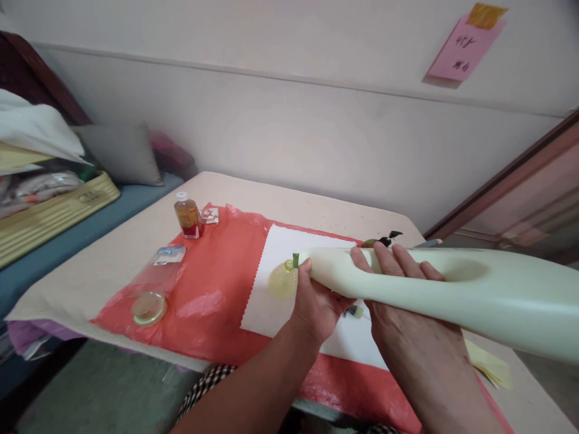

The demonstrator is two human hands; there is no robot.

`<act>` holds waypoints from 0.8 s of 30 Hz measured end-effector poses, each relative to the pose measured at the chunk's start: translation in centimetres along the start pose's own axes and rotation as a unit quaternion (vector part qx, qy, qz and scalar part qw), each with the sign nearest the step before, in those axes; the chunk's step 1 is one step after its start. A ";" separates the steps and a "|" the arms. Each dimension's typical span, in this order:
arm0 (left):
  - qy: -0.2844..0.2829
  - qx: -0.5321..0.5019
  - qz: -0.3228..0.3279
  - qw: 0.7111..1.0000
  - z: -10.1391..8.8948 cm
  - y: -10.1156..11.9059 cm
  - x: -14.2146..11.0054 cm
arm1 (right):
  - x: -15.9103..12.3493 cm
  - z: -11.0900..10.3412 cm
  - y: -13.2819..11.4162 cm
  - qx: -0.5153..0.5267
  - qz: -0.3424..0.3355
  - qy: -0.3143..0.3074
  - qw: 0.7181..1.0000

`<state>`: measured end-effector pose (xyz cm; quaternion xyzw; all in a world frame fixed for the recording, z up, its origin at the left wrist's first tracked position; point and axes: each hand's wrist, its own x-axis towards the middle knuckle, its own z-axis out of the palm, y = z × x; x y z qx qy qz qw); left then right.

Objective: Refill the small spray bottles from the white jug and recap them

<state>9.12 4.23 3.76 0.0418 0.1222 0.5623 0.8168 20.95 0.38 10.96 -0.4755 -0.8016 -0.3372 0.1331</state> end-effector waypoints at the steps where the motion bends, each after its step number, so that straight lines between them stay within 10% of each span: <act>1: 0.002 0.000 0.000 1.000 0.0 0.0 0.0 | 0.0 0.0 0.0 0.001 0.001 -0.001 1.000; 24: 0.013 0.003 -0.011 1.000 0.0 0.0 0.0 | -0.1 0.2 0.1 -0.013 0.003 -0.011 1.000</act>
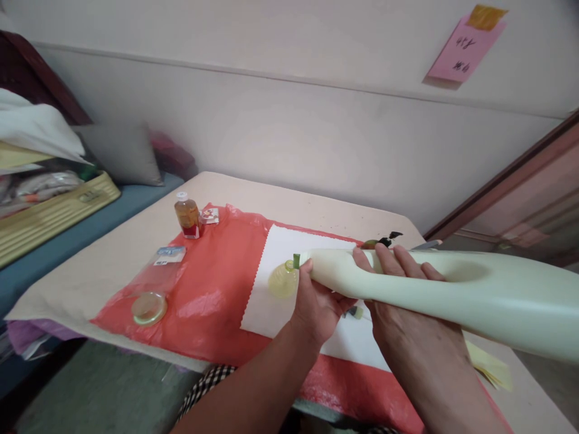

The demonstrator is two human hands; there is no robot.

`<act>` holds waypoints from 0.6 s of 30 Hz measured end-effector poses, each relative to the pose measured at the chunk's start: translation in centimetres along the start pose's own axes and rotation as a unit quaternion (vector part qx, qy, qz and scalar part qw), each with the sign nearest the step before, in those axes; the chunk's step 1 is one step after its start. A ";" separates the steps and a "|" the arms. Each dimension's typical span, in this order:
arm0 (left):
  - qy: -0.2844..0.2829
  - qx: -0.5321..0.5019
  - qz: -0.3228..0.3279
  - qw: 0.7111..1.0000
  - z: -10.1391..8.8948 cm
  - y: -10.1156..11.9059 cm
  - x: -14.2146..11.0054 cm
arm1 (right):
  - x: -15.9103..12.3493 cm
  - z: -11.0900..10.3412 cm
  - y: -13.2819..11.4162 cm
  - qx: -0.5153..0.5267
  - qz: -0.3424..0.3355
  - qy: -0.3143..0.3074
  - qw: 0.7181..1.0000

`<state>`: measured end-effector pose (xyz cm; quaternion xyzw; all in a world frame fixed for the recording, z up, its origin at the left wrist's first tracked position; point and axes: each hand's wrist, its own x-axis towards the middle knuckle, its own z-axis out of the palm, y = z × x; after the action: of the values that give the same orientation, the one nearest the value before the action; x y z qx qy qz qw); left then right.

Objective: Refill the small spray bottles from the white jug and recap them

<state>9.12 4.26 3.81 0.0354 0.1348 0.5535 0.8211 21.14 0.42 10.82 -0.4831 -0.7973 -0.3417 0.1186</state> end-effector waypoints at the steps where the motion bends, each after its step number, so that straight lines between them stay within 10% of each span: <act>1: 0.003 0.000 -0.002 1.000 0.0 0.0 0.0 | 0.0 0.0 0.0 0.000 0.003 0.002 1.000; 18: 0.066 0.051 -0.049 0.995 -0.1 -0.8 0.1 | -2.0 2.6 4.0 0.065 -0.001 -0.026 0.998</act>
<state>9.86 4.02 3.55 0.0338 0.2185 0.5065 0.8334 25.91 1.92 9.61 -0.4828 -0.8209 -0.2766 0.1286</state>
